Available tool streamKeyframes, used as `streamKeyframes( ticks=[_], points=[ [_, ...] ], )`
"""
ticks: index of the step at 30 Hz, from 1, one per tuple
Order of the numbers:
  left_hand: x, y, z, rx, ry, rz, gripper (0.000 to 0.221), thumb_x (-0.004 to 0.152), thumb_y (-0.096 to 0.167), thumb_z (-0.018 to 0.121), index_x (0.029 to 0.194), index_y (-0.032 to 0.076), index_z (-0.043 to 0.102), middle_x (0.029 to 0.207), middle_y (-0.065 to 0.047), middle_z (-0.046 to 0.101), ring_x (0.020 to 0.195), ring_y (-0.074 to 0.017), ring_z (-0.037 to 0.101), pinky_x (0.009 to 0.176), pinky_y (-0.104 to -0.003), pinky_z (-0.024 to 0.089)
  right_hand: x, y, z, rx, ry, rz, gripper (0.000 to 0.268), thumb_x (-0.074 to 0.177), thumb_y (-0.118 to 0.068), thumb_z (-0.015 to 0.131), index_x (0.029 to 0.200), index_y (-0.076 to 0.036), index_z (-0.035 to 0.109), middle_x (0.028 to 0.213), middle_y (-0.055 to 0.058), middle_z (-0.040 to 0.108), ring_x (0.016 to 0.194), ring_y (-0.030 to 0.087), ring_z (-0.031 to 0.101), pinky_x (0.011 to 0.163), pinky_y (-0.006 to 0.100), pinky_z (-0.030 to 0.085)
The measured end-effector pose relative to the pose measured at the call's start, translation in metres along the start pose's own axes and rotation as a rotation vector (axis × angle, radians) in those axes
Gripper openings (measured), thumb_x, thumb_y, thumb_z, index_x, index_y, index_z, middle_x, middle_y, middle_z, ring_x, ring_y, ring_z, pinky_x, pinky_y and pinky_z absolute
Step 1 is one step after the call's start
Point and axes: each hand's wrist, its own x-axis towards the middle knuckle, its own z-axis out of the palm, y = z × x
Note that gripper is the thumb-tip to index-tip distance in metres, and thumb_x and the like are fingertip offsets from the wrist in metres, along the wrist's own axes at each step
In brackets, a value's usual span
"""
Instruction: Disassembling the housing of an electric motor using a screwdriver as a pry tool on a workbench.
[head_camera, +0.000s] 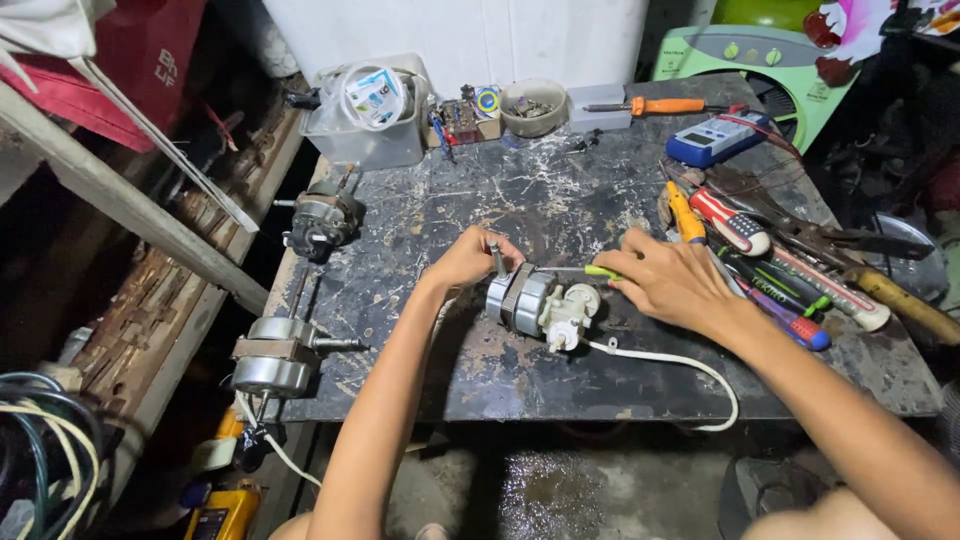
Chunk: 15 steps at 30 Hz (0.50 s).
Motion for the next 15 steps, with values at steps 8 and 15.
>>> streamKeyframes(
  ticks=[8,15],
  points=[
    [-0.002,0.001,0.0,0.005,-0.01,-0.007,0.012,0.076,0.01,0.082,0.087,0.005,0.081,0.069,-0.008,0.071,0.069,-0.0148,0.058,0.07,-0.026,0.048,0.0,-0.003,0.013,0.127,-0.043,0.088,0.025,0.092,-0.034,0.057,0.111,-0.025,0.07,0.083,0.002,0.062,0.061,0.034,0.069,0.053,0.041,0.053],
    [0.002,-0.005,0.003,0.041,-0.002,-0.004,0.012,0.077,0.009,0.081,0.087,0.003,0.079,0.07,-0.009,0.071,0.071,-0.0168,0.06,0.071,-0.028,0.049,-0.005,0.0,0.023,-0.01,-0.022,0.023,0.021,0.094,-0.041,0.057,0.111,-0.03,0.061,0.09,-0.002,0.05,0.06,0.031,0.067,0.056,0.041,0.054]
  ],
)
